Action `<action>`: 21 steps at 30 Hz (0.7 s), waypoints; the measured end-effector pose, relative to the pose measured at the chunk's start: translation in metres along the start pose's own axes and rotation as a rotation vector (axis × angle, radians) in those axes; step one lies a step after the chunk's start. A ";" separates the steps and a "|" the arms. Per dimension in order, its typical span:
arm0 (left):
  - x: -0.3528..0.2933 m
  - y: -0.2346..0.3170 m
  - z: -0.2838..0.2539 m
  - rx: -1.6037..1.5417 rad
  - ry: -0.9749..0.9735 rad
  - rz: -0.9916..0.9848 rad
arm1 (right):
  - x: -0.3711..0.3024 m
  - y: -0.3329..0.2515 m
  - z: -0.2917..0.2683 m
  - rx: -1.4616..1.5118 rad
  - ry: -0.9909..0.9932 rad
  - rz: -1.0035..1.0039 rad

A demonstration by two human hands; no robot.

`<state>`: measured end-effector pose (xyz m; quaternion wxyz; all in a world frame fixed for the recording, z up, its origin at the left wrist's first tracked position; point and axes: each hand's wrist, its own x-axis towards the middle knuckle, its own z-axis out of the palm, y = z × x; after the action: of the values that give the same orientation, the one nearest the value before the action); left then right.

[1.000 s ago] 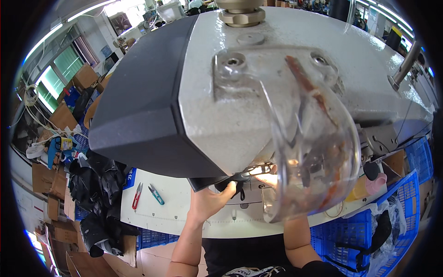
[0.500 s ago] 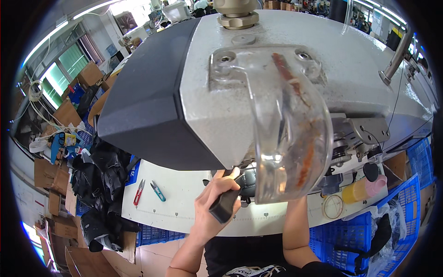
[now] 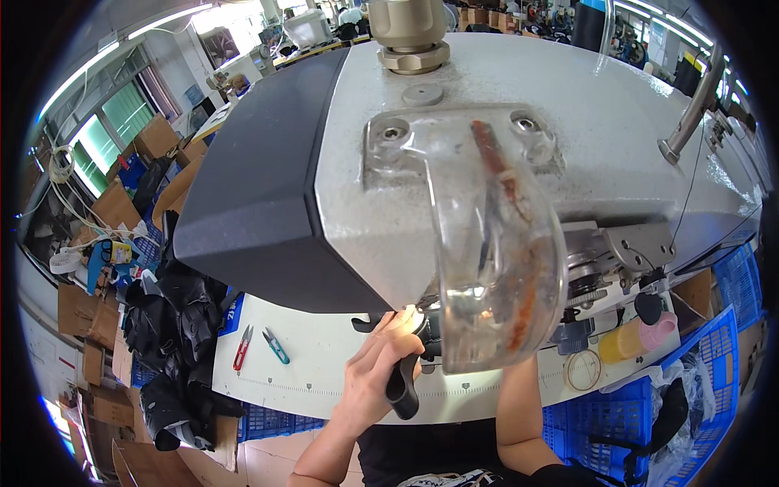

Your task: The person stitches black shoe upper components together using an industrial sewing machine.

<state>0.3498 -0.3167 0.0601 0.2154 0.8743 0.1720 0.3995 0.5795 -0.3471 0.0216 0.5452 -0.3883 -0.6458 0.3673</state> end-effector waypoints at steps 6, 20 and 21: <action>0.010 -0.006 -0.012 -0.180 -0.050 -0.256 | -0.002 -0.005 0.013 0.121 0.088 0.024; 0.016 -0.019 -0.016 -0.194 -0.118 -0.201 | -0.003 -0.019 0.038 0.377 0.323 0.068; 0.016 -0.021 -0.016 -0.195 -0.118 -0.203 | 0.000 -0.019 0.036 0.394 0.338 0.072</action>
<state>0.3447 -0.2880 0.0687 0.3482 0.8494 0.2069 0.3385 0.5418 -0.3570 0.0337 0.6971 -0.3533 -0.4471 0.4351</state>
